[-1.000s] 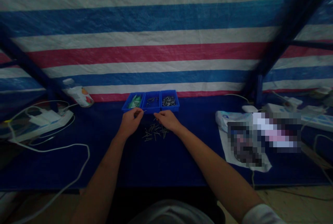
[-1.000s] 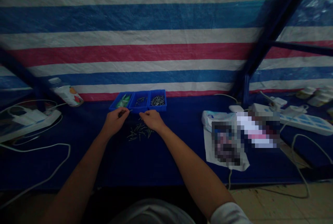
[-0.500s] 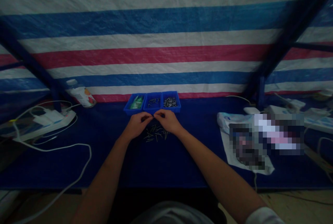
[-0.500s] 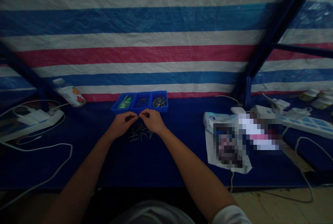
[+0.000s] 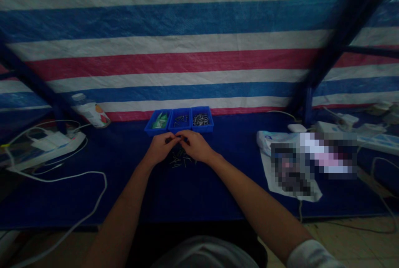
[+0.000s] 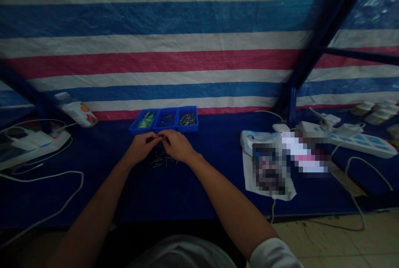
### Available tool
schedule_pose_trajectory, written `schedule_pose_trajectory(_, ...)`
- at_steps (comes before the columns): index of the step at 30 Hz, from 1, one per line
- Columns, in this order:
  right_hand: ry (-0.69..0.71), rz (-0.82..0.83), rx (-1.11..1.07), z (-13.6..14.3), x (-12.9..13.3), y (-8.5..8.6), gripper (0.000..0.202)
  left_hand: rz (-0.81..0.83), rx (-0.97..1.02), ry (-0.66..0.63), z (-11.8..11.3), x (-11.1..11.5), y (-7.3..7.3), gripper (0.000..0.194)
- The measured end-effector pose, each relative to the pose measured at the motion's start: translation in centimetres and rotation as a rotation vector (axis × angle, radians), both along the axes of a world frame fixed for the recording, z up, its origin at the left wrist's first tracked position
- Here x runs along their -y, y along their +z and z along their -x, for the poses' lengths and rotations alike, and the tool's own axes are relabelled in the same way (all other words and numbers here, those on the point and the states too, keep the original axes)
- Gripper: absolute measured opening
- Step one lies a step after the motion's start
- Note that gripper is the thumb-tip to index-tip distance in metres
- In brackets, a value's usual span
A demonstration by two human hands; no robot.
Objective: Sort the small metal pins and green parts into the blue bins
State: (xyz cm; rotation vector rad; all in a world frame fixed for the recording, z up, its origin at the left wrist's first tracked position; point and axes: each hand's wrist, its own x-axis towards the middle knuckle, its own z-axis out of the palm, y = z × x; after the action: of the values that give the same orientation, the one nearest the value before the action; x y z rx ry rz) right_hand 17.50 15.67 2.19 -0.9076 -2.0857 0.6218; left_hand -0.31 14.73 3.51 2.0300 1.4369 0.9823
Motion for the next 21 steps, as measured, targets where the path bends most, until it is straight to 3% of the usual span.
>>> schedule_pose_trajectory(4, -0.038, 0.078, -0.079, 0.1, -0.2, 0.2, 0.028, -0.013, -0.010, 0.058, 0.3, 0.0, 0.0, 0.036)
schedule_pose_trajectory(10, -0.048, 0.568, -0.477, -0.2, -0.7, 1.2, 0.008, -0.026, 0.004, 0.130, 0.7, -0.2, -0.1, 0.033)
schedule_pose_trajectory(12, -0.060, 0.657, -0.534, -0.4, -0.7, 1.3, 0.020, -0.036, 0.001, 0.143, 0.8, -0.2, -0.1, 0.031)
schedule_pose_trajectory(16, -0.087, 0.794, -0.474, -0.4, -0.7, 1.1, 0.037, -0.050, -0.010, 0.165, 0.8, -0.3, 0.1, 0.030)
schedule_pose_trajectory(21, -0.107, 0.804, -0.572, -0.1, -0.9, 1.0, 0.021, -0.028, -0.064, 0.141, 0.9, -0.2, 0.1, 0.027)
